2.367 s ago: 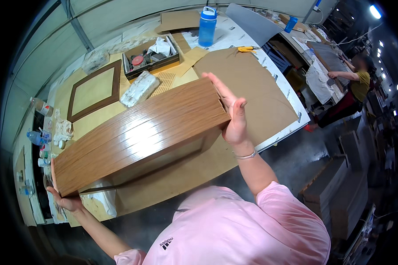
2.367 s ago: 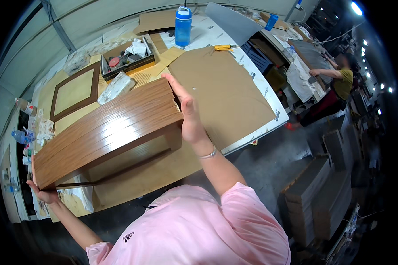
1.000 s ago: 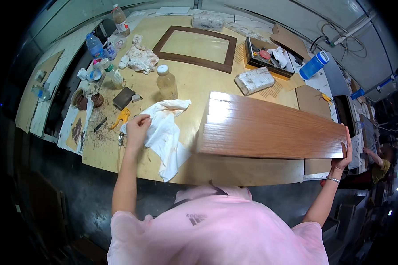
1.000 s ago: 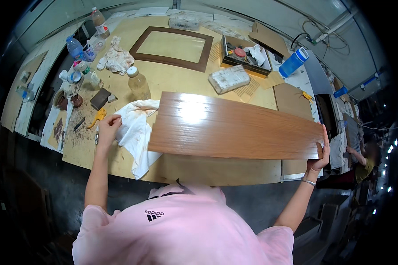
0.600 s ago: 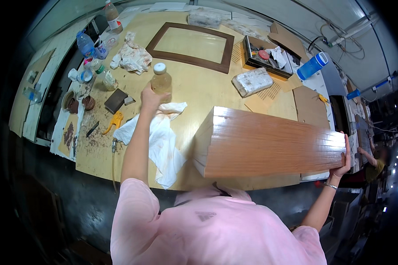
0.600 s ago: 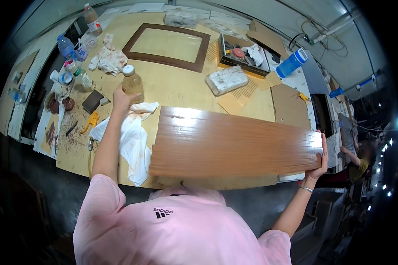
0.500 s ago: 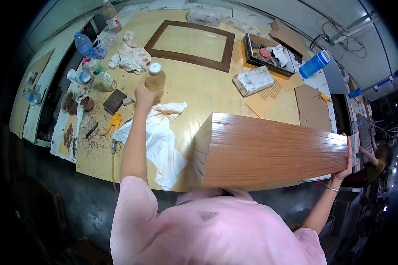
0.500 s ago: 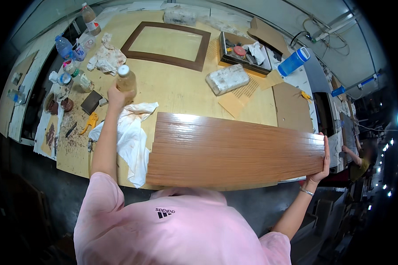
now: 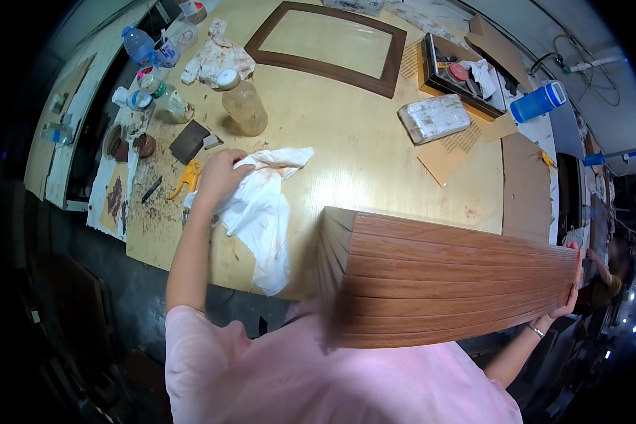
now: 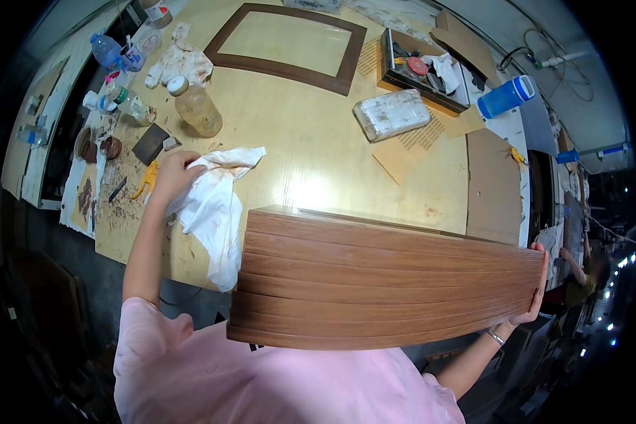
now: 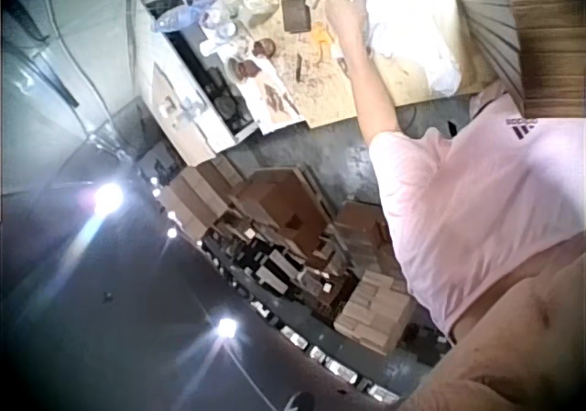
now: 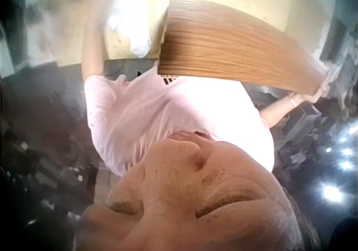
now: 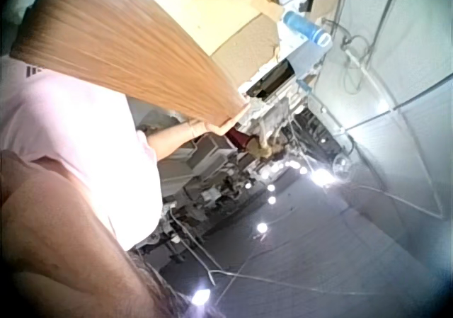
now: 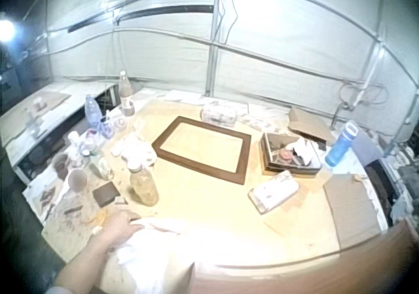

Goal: The person wipes the glass and wooden frame of a cabinet door with a cloth dampened by a liquid from a bottle. They then use a small block to rub the corners and edges of the wooden frame before wiping it again.

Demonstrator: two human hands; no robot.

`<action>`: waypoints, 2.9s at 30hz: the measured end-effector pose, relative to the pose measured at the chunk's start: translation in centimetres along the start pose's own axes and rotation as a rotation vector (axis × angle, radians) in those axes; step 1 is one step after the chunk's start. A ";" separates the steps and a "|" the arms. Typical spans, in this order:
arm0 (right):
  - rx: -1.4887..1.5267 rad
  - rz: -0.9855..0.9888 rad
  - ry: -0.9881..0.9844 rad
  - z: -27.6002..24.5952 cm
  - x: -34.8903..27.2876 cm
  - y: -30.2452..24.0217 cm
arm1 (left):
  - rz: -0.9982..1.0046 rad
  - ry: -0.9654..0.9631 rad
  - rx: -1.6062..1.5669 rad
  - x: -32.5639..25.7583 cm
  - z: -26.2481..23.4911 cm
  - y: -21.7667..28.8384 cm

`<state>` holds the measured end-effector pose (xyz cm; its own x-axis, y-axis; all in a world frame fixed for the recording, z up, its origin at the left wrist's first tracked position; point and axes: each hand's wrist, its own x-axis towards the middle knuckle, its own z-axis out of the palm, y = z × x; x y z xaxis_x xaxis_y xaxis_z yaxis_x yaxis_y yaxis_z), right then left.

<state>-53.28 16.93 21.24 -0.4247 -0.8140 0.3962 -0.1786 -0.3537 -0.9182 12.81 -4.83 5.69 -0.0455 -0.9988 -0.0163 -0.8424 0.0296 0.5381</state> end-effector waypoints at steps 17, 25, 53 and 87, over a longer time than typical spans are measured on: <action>0.036 -0.014 -0.031 -0.7 0.0 0.3 | -0.030 -0.058 -1.270 3.1 0.6 12.3; -0.018 -0.025 -0.046 -0.9 -0.3 0.1 | -0.188 0.372 -0.383 6.1 3.1 -4.6; 0.004 -0.015 -0.065 0.1 1.2 0.5 | 0.166 0.290 0.586 -1.5 -0.8 -0.6; 0.043 -0.013 -0.061 -0.2 1.8 0.9 | -0.066 0.328 -0.661 8.9 -1.9 -2.0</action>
<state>-54.32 15.26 21.13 -0.3673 -0.8354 0.4090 -0.1446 -0.3831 -0.9123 15.06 -13.82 6.07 0.2444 -0.9608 0.1310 -0.3343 0.0433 0.9415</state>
